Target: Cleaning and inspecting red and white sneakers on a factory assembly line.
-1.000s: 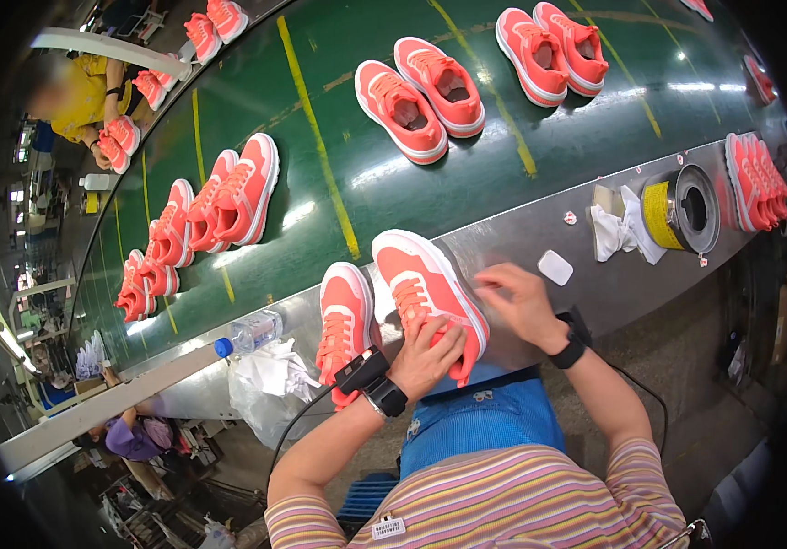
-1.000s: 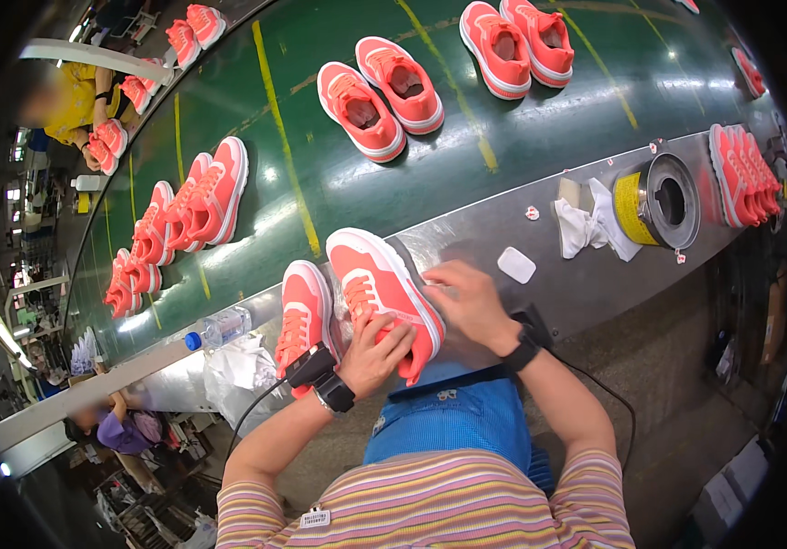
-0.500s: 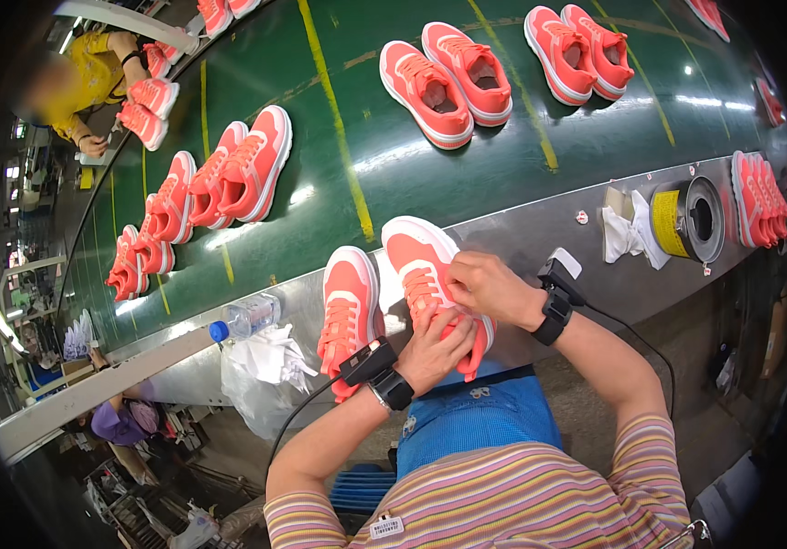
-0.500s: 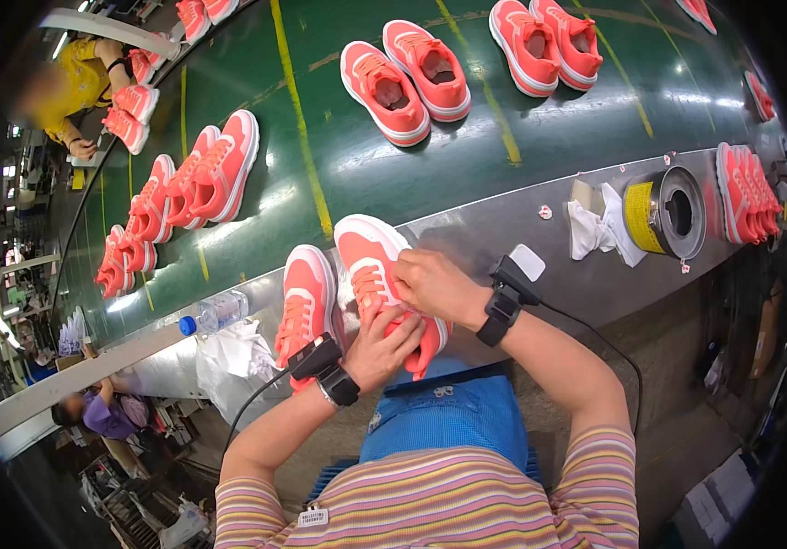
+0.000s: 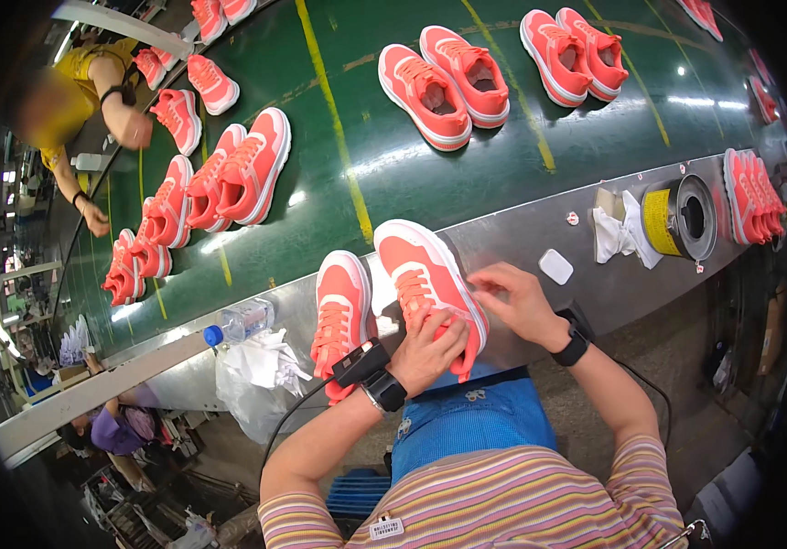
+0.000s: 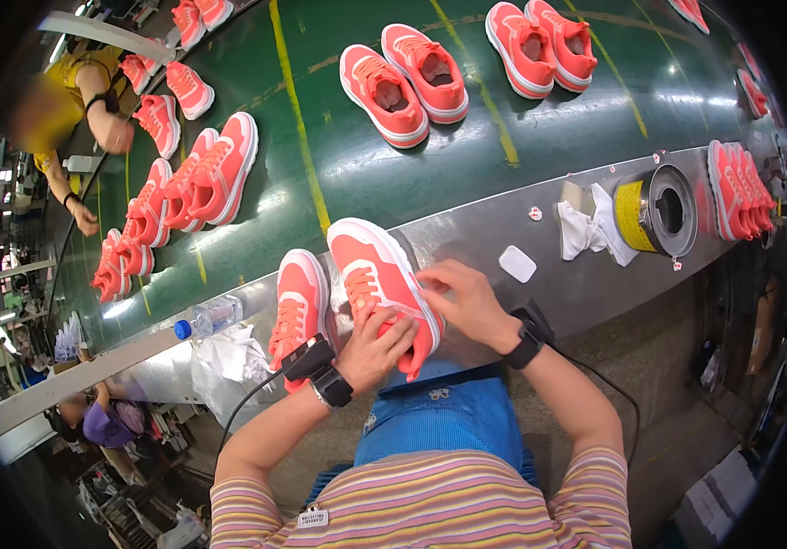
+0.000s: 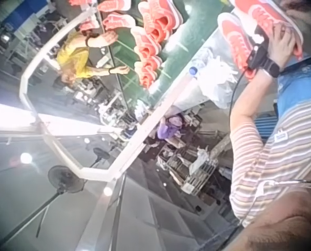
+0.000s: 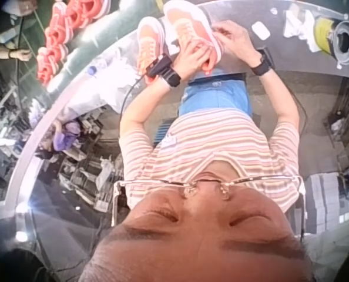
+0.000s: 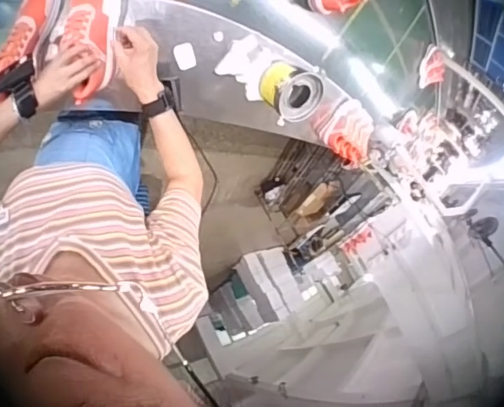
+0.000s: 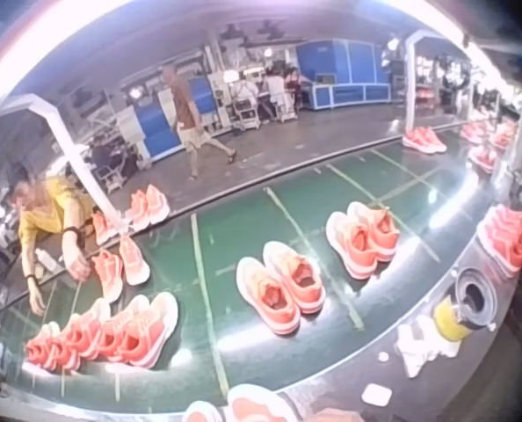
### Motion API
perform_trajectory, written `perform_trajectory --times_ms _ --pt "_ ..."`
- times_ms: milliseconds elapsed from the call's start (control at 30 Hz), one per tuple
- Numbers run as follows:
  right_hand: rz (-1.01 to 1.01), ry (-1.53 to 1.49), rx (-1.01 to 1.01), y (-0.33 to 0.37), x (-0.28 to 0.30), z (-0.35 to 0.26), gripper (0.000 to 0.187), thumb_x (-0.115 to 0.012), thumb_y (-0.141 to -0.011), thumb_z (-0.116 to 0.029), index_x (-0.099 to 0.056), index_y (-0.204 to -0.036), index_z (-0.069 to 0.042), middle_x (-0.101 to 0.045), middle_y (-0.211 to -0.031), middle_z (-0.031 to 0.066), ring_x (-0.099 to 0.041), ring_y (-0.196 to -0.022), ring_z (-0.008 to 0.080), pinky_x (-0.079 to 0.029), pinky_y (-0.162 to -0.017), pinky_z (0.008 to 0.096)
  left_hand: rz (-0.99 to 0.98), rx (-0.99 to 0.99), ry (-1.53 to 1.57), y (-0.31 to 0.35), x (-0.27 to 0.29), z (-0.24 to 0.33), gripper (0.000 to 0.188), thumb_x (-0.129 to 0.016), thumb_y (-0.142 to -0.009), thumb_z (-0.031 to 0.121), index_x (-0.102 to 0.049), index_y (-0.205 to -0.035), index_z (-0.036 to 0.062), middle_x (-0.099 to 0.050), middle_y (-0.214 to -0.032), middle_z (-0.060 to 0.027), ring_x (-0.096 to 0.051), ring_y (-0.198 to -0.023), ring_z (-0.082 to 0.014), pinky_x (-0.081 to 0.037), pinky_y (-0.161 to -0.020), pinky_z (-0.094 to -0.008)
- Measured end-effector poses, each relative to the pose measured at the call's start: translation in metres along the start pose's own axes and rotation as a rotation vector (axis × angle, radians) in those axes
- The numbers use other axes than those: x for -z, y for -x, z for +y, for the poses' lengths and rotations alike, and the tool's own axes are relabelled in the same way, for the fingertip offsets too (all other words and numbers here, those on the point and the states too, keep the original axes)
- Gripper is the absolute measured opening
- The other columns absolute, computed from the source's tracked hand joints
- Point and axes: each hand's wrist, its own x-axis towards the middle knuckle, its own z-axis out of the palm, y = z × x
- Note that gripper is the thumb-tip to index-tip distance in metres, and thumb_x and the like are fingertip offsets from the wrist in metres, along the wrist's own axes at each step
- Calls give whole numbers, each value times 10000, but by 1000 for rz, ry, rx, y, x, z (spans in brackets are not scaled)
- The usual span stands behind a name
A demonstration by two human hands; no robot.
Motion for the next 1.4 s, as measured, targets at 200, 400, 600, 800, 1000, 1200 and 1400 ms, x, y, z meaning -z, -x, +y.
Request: perform_trajectory --times_ms 200,400,600,800,1000,1200,1400 --pt "-157 141 151 -30 -19 5 136 -606 -762 -60 -632 -881 -2 -615 -819 128 -607 -714 269 -488 -634 329 16 7 -5 1 -1 0 428 -572 -697 141 -544 -1118 75 -486 -1155 -64 -435 -1105 -254 -256 -1015 -519" --pt "-235 248 211 -38 -23 3 110 -596 -754 -81 -620 -828 -4 -605 -802 137 -596 -712 307 -484 -637 365 10 23 -8 3 -1 1 443 -567 -702 141 -536 -1139 78 -481 -1173 -70 -434 -1107 -255 -252 -1018 -521" --pt "-276 185 201 -37 -21 -2 106 -578 -778 -102 -533 -787 -6 -553 -735 115 -558 -643 254 -462 -603 338 20 1 -14 5 -3 -1 454 -560 -707 140 -530 -1156 80 -481 -1181 -72 -435 -1106 -258 -247 -1021 -529" --pt "-114 30 -478 17 30 12 147 -587 -826 -138 -518 -750 -32 -540 -728 59 -480 -608 108 -397 -537 245 14 3 -11 5 0 -2 442 -549 -714 150 -525 -1150 75 -471 -1195 -82 -419 -1133 -264 -252 -1018 -527" --pt "-51 -211 -391 52 6 -3 502 -680 -760 -136 -472 -1209 -52 -540 -1139 89 -528 -1050 189 -435 -874 318 13 54 118 -12 49 29 482 -561 -751 147 -486 -1219 61 -436 -1252 -124 -390 -1201 -278 -262 -999 -552" --pt "-149 -249 -523 32 -14 6 739 -719 -726 -184 -330 -1333 -27 -453 -1241 178 -474 -1136 234 -400 -933 361 451 811 295 114 81 8 547 -590 -659 1 -453 -1188 10 -486 -1107 -209 -455 -1054 -381 -370 -898 -444" --pt "-235 -2 -347 8 -39 5 598 -630 -765 -151 -384 -1291 -9 -508 -1187 152 -515 -1081 212 -425 -902 327 357 1098 1054 177 -3 -57 515 -554 -723 -6 -428 -1222 -7 -538 -1083 -143 -513 -1011 -249 -424 -859 -352"
